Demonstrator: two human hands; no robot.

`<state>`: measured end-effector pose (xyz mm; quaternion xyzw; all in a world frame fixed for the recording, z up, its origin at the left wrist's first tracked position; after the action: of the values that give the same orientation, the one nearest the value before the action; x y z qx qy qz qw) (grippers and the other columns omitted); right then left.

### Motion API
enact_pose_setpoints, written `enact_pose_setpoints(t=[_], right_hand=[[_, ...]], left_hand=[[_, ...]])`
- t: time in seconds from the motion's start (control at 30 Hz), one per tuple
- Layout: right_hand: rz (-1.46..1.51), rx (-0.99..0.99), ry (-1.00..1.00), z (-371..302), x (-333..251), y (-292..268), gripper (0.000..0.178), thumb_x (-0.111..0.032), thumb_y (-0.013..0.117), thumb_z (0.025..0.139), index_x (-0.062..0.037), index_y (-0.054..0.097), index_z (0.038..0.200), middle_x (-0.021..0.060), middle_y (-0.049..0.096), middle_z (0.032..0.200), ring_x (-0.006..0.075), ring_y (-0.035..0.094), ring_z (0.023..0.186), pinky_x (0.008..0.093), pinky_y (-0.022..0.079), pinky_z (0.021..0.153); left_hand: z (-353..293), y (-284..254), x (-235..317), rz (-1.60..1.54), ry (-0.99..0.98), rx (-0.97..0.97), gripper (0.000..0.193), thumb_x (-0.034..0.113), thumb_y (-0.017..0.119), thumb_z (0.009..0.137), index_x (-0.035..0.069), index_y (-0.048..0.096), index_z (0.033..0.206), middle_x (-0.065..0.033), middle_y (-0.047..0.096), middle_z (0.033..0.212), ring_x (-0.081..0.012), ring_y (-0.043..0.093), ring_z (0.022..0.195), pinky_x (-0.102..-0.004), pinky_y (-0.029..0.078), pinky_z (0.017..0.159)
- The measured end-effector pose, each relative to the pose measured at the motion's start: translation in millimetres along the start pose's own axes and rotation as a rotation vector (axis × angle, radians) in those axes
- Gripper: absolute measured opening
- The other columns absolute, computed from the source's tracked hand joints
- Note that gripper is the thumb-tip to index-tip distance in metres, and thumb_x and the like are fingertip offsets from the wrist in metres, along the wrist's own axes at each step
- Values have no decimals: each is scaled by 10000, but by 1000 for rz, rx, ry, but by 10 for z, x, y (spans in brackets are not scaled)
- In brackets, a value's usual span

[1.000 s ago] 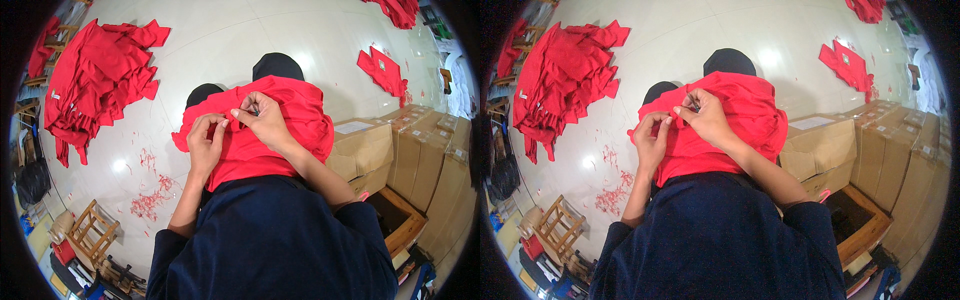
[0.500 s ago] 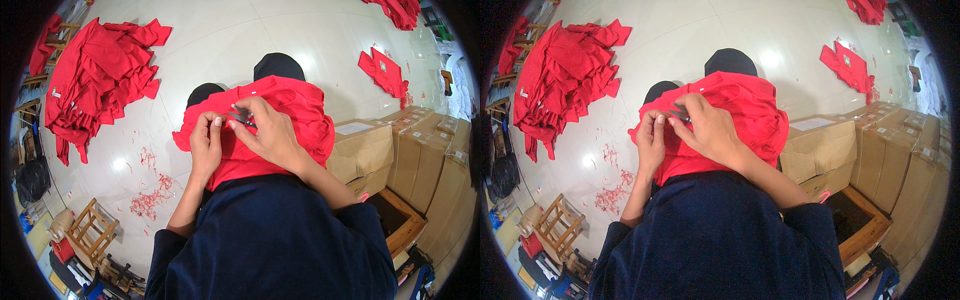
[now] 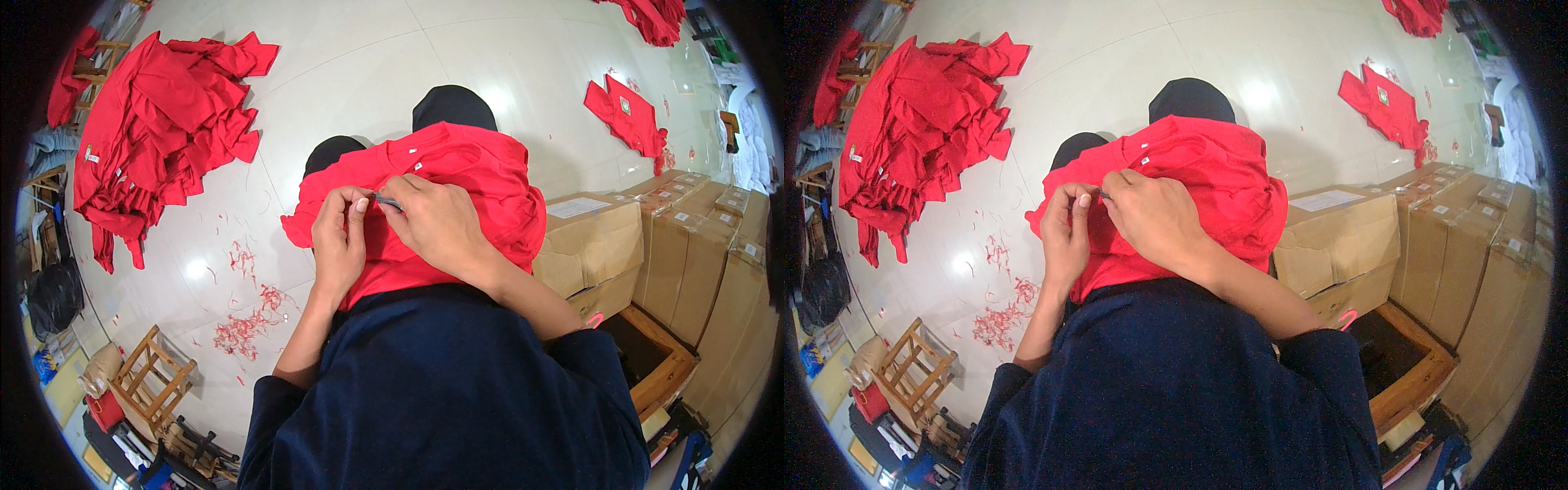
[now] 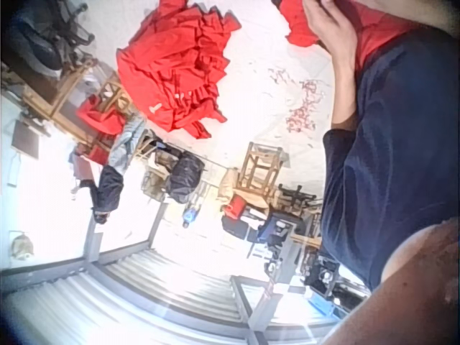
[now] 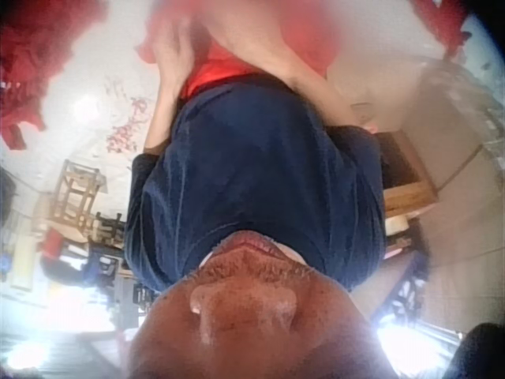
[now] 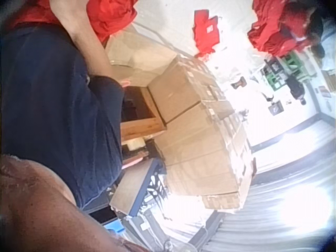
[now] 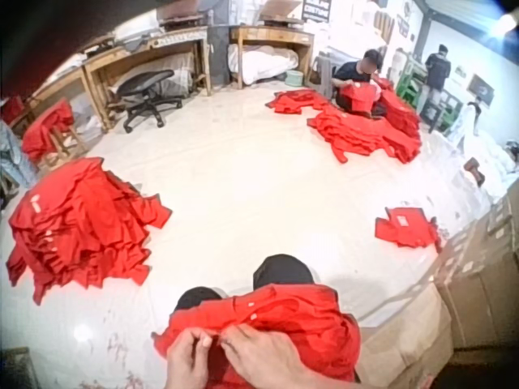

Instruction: The person sits on the floor and uses small scissors to trim loose threads and tags from a red garment held on their lap. The person repeatedly snips small fibers and discards them onto the floor.

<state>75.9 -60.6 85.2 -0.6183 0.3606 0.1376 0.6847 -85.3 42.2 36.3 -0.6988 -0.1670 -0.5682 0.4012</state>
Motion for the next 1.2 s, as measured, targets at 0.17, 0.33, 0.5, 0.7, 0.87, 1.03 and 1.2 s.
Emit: enact_pose_setpoints(t=[0.17, 0.33, 0.5, 0.7, 0.87, 1.03, 1.2], right_hand=[[-48, -37, -2, 4, 12, 16, 185, -194, 725, 1040, -15, 680, 1041, 176, 765, 968, 387, 789, 802, 509, 628, 687], [0, 60, 41, -21, 35, 27, 175, -210, 739, 1039, -39, 701, 1044, 152, 778, 977, 363, 801, 858, 497, 638, 714], [180, 463, 232, -116, 418, -346, 326, -234, 886, 960, -36, 742, 1176, 128, 808, 1025, 245, 802, 862, 392, 646, 784], [216, 340, 494, -390, 1414, -871, 377, -203, 918, 928, -2, 804, 1226, 131, 813, 1067, 167, 738, 938, 352, 605, 888], [257, 136, 331, -522, 1744, -712, 277, -122, 894, 956, -10, 796, 1190, 62, 762, 1059, 147, 665, 959, 308, 535, 867], [76, 288, 294, -762, 1723, -806, 167, -60, 846, 951, -11, 726, 1056, 133, 702, 975, 243, 693, 874, 370, 563, 808], [38, 465, 62, -1388, 1472, -641, 223, 72, 845, 863, -30, 710, 1008, 98, 681, 978, 226, 669, 795, 353, 537, 677]], left_hand=[[-20, 5, -30, 21, 21, -2, 172, 120, 610, 1174, -35, 665, 1123, -153, 761, 1090, -243, 719, 967, -370, 572, 890], [-16, -70, -82, -61, 1, 28, 186, 135, 591, 1191, -17, 666, 1116, -126, 761, 1069, -206, 714, 974, -356, 571, 911], [-98, -1314, -1114, 275, -219, 503, 377, 287, 470, 1236, 1, 657, 1076, -44, 540, 790, -156, 550, 710, -341, 494, 680], [-9, -1524, -1146, 453, -106, 273, 450, 219, 782, 1074, 17, 618, 1441, -126, 735, 1175, -235, 677, 1113, -400, 568, 940], [302, -667, -836, 296, 92, -214, 363, 114, 812, 1013, -6, 716, 1342, -165, 766, 1282, -294, 652, 1337, -435, 538, 1087], [330, -753, -909, 157, 47, -67, 206, -80, 686, 994, -34, 753, 1183, -162, 740, 1079, -322, 719, 1094, -379, 574, 953], [-186, -926, -965, 442, 395, 28, 451, -237, 608, 821, -15, 770, 1179, -151, 708, 1158, -326, 711, 1081, -380, 577, 963]])
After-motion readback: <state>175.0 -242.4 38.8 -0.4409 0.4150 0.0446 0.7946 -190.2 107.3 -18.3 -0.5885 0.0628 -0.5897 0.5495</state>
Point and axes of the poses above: each hand's wrist, its own z-axis towards the middle knuckle, its own y-axis out of the palm, x = y × z, the point moved 1 cm from there along z, towards the middle knuckle
